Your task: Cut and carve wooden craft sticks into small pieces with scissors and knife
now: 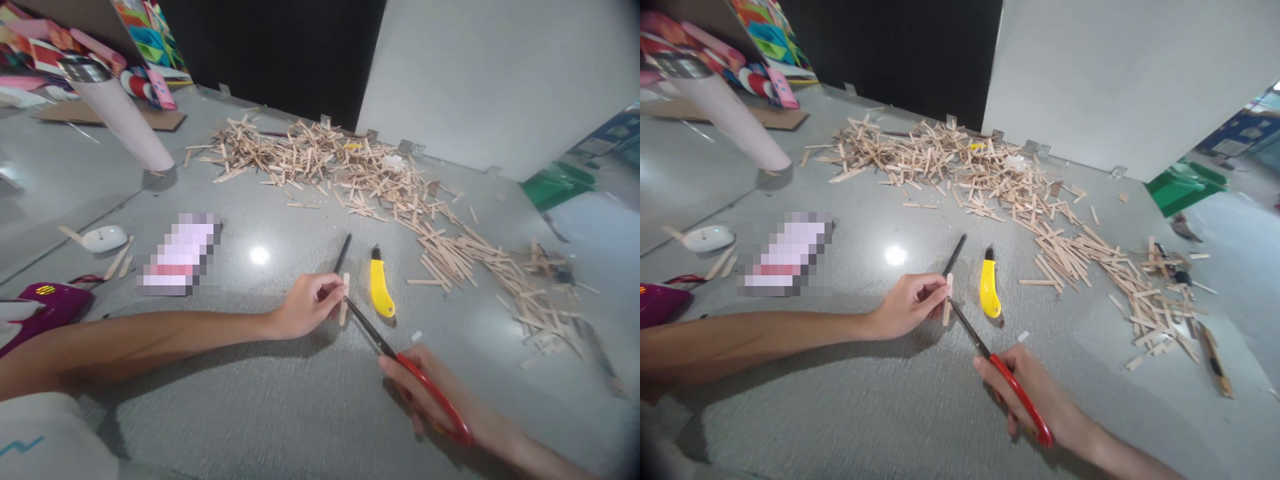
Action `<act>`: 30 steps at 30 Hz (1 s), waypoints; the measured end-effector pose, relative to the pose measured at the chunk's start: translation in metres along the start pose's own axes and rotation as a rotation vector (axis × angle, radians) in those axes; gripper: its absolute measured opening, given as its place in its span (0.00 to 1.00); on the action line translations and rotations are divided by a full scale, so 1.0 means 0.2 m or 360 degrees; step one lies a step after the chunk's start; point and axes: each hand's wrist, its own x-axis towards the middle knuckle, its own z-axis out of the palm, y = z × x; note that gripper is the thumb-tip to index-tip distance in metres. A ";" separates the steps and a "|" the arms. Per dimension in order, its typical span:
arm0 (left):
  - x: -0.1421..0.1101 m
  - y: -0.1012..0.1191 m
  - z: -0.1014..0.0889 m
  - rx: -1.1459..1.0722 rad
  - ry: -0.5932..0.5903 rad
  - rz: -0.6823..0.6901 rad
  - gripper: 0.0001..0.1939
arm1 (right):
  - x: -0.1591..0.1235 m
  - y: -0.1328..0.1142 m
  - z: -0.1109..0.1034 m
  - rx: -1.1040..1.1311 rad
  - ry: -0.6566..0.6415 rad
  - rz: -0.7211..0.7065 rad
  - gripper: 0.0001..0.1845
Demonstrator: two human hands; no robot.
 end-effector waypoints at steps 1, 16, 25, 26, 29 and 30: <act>0.00 0.00 0.00 0.0015 0.0000 0.0003 0.21 | 0.00 0.00 0.00 0.0008 0.0011 -0.0005 0.42; 0.01 -0.01 0.01 0.0162 -0.0027 0.0026 0.23 | 0.01 0.00 -0.09 0.0094 -0.0126 -0.0057 0.43; 0.14 0.24 -0.44 0.1502 0.0330 -0.0295 0.19 | 0.07 0.04 -0.14 0.0241 -0.0158 -0.0351 0.38; 0.13 0.26 -0.52 0.1632 0.0431 -0.0402 0.22 | 0.06 0.03 -0.15 0.0238 -0.0154 -0.0351 0.37; 0.07 0.25 -0.73 0.1885 0.0562 -0.0785 0.30 | 0.05 -0.01 -0.15 0.0202 -0.0128 -0.0283 0.36; 0.05 0.22 -0.78 0.1936 0.0607 -0.0928 0.33 | 0.05 -0.02 -0.15 0.0192 -0.0128 -0.0264 0.36</act>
